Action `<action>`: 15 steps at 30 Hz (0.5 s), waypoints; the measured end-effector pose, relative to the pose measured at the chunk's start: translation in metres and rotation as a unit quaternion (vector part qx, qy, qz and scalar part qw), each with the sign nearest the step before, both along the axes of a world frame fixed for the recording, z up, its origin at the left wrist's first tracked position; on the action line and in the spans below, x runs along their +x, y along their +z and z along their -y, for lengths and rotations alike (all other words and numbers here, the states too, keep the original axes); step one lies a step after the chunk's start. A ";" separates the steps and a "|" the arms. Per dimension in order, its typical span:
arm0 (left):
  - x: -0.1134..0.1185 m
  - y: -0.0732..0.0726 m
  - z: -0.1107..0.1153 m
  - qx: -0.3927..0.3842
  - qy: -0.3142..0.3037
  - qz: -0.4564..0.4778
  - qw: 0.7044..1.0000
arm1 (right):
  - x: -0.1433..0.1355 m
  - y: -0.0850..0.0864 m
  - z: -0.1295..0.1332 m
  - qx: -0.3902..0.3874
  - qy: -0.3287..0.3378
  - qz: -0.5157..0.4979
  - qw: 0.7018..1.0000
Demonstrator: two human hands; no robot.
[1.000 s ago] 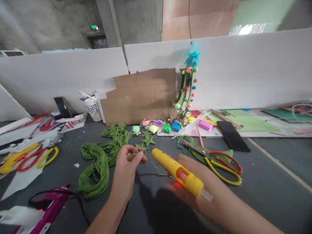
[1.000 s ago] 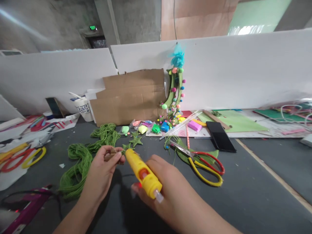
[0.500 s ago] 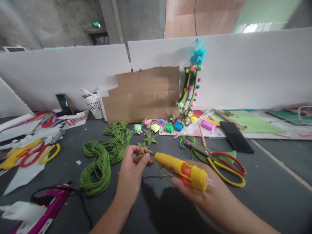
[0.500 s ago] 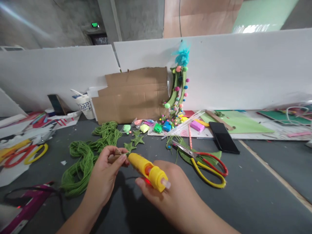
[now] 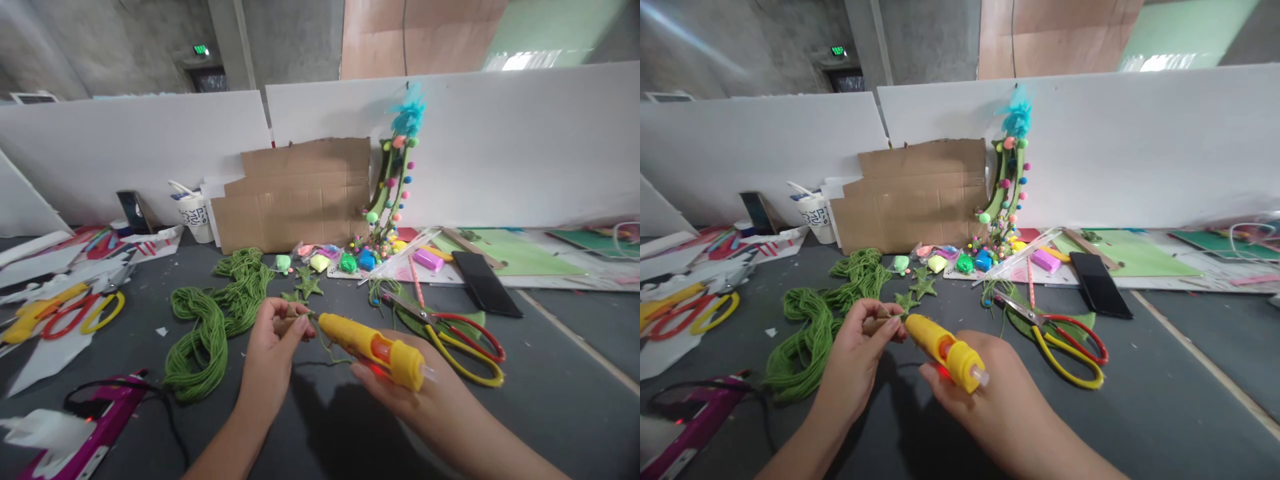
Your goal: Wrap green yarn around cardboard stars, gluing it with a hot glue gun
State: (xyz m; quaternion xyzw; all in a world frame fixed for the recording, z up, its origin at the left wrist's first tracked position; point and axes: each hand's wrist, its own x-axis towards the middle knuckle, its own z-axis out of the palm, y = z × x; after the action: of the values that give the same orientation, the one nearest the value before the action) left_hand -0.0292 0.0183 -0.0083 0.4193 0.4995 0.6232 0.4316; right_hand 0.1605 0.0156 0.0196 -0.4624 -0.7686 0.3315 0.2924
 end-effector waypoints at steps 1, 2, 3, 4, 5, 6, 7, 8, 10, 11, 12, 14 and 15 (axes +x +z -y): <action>0.000 0.000 0.000 0.000 -0.001 -0.001 1.000 | 0.000 0.000 0.000 -0.001 0.001 -0.001 1.000; 0.000 0.000 0.000 0.000 -0.001 -0.003 1.000 | 0.000 0.000 0.000 -0.002 0.002 -0.002 1.000; 0.000 0.000 0.000 0.001 -0.001 -0.006 1.000 | -0.001 0.000 -0.001 -0.002 0.002 -0.003 1.000; 0.001 0.001 0.000 0.001 -0.001 -0.009 1.000 | -0.001 0.000 -0.001 -0.004 0.004 -0.003 1.000; 0.001 0.001 0.000 0.001 0.000 -0.012 1.000 | -0.001 0.000 -0.001 -0.006 0.005 -0.005 1.000; 0.001 0.002 0.000 0.001 0.001 -0.014 1.000 | -0.001 -0.001 -0.001 -0.007 0.005 -0.006 1.000; 0.001 0.002 0.000 0.001 0.002 -0.015 1.000 | -0.001 -0.002 -0.001 -0.008 0.004 -0.006 1.000; 0.001 0.003 0.000 0.000 0.002 -0.016 1.000 | -0.001 -0.002 0.000 -0.008 0.003 -0.006 1.000; 0.002 0.004 0.000 0.000 0.001 -0.018 1.000 | -0.001 -0.003 0.000 -0.004 0.000 -0.005 1.000; 0.002 0.004 0.000 -0.001 0.000 -0.020 1.000 | -0.001 -0.003 0.000 -0.001 -0.002 -0.005 1.000; 0.002 0.004 0.001 -0.002 0.000 -0.022 1.000 | -0.001 -0.003 0.001 0.001 -0.003 -0.005 1.000; 0.002 0.005 0.001 -0.002 0.002 -0.022 1.000 | -0.002 -0.002 0.001 0.003 -0.002 -0.003 1.000; 0.002 0.005 0.002 -0.002 0.004 -0.021 1.000 | -0.002 -0.002 0.001 0.006 -0.002 -0.002 1.000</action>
State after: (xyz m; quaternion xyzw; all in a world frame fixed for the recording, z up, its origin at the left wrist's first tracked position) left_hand -0.0268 0.0167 -0.0032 0.4295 0.5116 0.6147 0.4194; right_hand 0.1588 0.0149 0.0178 -0.4615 -0.7691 0.3273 0.2974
